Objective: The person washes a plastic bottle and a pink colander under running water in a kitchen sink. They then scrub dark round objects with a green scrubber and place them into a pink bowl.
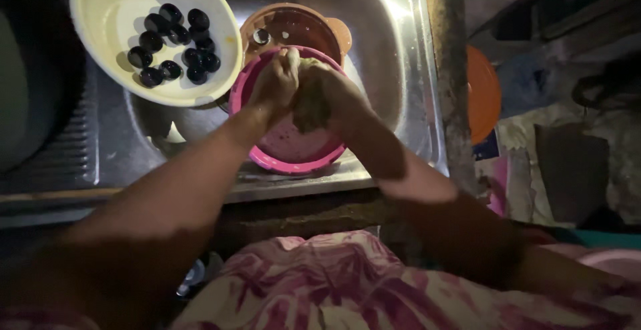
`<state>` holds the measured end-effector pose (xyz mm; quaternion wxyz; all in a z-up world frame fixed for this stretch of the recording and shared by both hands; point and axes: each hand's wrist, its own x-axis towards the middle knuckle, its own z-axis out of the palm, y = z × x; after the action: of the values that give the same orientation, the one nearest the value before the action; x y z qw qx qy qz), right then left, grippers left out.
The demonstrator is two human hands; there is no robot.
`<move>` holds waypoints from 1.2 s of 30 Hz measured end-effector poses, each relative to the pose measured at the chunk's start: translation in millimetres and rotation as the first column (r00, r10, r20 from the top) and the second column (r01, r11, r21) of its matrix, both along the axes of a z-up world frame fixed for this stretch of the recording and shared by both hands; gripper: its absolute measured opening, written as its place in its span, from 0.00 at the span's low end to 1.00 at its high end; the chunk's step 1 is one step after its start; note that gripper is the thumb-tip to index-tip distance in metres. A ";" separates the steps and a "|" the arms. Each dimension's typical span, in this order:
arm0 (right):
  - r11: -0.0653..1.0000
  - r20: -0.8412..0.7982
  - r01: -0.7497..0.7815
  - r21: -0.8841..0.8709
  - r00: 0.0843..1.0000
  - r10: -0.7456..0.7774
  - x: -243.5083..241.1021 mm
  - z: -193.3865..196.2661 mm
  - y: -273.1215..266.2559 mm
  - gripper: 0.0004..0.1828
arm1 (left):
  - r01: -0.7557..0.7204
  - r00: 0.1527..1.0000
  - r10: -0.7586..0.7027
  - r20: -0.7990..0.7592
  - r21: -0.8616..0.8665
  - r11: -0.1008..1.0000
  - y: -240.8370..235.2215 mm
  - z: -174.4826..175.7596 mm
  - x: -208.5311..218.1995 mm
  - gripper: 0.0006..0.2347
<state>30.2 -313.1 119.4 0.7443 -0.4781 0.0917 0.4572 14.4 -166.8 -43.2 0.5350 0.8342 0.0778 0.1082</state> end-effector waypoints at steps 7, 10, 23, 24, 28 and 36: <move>0.951 0.702 -0.031 -0.308 0.668 0.249 -22.4 16.2 0.5 0.13 | 0.105 0.623 -0.618 -0.480 -0.732 0.674 50.9 -6.1 42.7 0.07; 0.964 0.583 -0.029 -0.265 0.791 0.184 -13.2 0.2 1.3 0.09 | 0.172 0.868 -0.369 -0.332 -0.496 0.851 23.8 -7.6 27.6 0.09; 0.919 0.918 -0.012 -0.394 0.039 0.394 -12.3 1.5 -17.9 0.04 | -0.203 0.764 -0.278 -0.582 -0.626 0.753 24.8 52.1 6.3 0.15; 0.932 0.913 0.023 -0.362 0.210 0.350 -9.1 4.3 -21.1 0.04 | -0.323 0.756 -0.231 -0.612 -0.656 0.682 23.4 53.1 3.7 0.16; 0.940 0.629 0.183 -0.289 0.776 0.043 -11.7 6.9 -17.4 0.11 | -0.632 0.707 -0.172 -0.687 -0.721 0.282 22.7 35.1 -14.4 0.19; 0.849 0.899 0.328 -0.415 0.295 0.325 -43.0 -38.7 19.3 0.13 | -0.535 0.806 -0.342 -0.483 -0.842 -0.070 -7.2 -38.3 -4.1 0.15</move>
<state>-12.8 -293.7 80.6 0.4862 -0.8376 -0.2465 0.0359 10.3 -174.0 -81.5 0.9020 0.1477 0.3532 -0.1995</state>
